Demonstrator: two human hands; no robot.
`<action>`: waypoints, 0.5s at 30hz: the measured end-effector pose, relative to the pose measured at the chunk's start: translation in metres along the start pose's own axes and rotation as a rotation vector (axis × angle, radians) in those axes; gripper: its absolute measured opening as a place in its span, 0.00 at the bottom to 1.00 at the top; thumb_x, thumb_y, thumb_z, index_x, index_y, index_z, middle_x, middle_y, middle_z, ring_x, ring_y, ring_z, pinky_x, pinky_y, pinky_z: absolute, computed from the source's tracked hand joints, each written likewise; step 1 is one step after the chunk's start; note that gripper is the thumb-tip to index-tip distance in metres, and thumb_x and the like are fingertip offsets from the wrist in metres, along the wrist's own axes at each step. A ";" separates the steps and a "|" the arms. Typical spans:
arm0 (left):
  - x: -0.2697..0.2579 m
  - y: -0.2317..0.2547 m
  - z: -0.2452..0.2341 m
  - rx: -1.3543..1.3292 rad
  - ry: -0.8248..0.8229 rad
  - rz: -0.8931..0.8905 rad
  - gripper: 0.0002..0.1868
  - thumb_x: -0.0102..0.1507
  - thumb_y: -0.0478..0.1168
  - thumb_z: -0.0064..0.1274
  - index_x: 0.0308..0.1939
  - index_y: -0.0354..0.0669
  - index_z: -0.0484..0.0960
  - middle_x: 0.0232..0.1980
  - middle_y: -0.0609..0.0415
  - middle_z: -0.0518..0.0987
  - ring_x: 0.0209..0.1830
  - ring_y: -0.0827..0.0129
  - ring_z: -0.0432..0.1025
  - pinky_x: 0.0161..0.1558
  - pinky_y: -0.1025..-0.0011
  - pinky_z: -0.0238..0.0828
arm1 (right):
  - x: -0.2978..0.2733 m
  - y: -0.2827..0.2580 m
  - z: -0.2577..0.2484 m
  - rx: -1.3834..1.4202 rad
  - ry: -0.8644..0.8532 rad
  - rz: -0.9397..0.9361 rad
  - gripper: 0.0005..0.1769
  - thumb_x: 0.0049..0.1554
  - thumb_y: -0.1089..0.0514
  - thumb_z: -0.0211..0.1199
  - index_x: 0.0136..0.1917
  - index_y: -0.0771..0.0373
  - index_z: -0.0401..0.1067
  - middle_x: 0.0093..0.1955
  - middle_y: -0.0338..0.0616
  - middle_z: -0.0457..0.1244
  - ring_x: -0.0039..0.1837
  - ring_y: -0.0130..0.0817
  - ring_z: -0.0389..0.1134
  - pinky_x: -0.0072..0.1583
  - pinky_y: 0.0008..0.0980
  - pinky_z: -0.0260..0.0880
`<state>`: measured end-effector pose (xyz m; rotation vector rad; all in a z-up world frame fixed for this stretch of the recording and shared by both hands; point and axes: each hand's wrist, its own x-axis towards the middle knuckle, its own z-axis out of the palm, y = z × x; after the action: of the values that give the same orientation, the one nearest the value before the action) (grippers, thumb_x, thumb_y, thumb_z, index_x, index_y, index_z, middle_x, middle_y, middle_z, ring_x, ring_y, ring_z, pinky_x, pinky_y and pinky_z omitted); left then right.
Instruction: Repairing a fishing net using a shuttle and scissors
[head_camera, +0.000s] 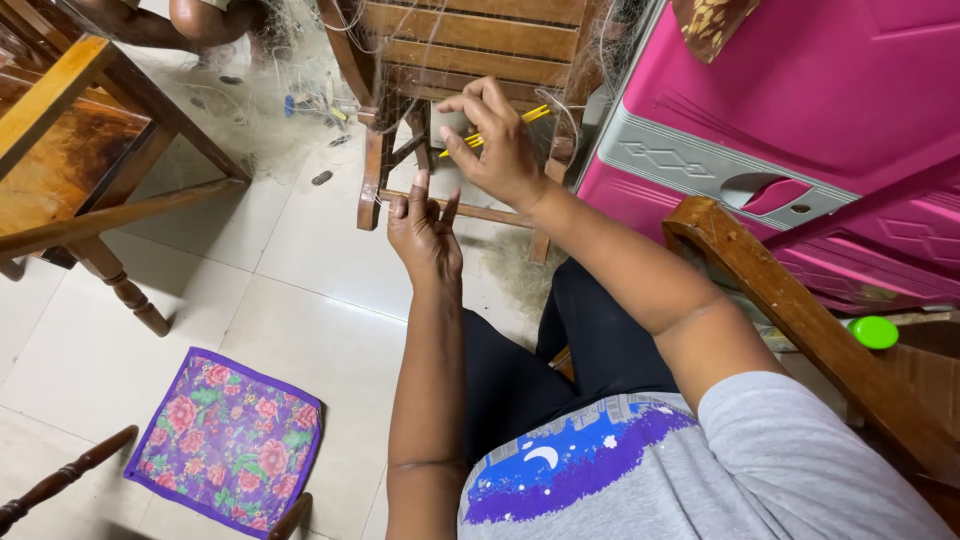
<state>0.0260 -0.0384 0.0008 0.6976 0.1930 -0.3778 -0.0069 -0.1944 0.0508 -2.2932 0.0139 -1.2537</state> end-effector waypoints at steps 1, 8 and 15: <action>0.002 -0.001 0.000 -0.002 0.000 0.003 0.23 0.68 0.35 0.75 0.36 0.56 0.71 0.27 0.65 0.64 0.24 0.83 0.58 0.55 0.49 0.95 | 0.002 -0.002 0.003 0.002 -0.001 -0.003 0.17 0.76 0.45 0.68 0.66 0.59 0.79 0.60 0.49 0.62 0.58 0.44 0.71 0.51 0.42 0.79; -0.003 -0.004 0.001 0.017 -0.026 -0.027 0.23 0.70 0.36 0.72 0.34 0.56 0.69 0.27 0.65 0.62 0.23 0.85 0.54 0.54 0.42 0.97 | 0.001 -0.011 0.005 -0.073 0.010 -0.065 0.22 0.79 0.45 0.64 0.74 0.65 0.73 0.66 0.53 0.64 0.67 0.51 0.73 0.67 0.48 0.77; -0.010 -0.003 0.008 0.066 -0.026 -0.024 0.28 0.68 0.37 0.73 0.33 0.59 0.62 0.25 0.67 0.53 0.23 0.84 0.50 0.56 0.41 0.95 | -0.003 -0.012 0.000 0.115 -0.028 -0.053 0.18 0.79 0.51 0.67 0.72 0.66 0.70 0.67 0.51 0.64 0.62 0.43 0.69 0.60 0.39 0.75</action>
<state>0.0160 -0.0428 0.0082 0.7559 0.1646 -0.4181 -0.0112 -0.1834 0.0542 -2.2251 -0.1272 -1.2159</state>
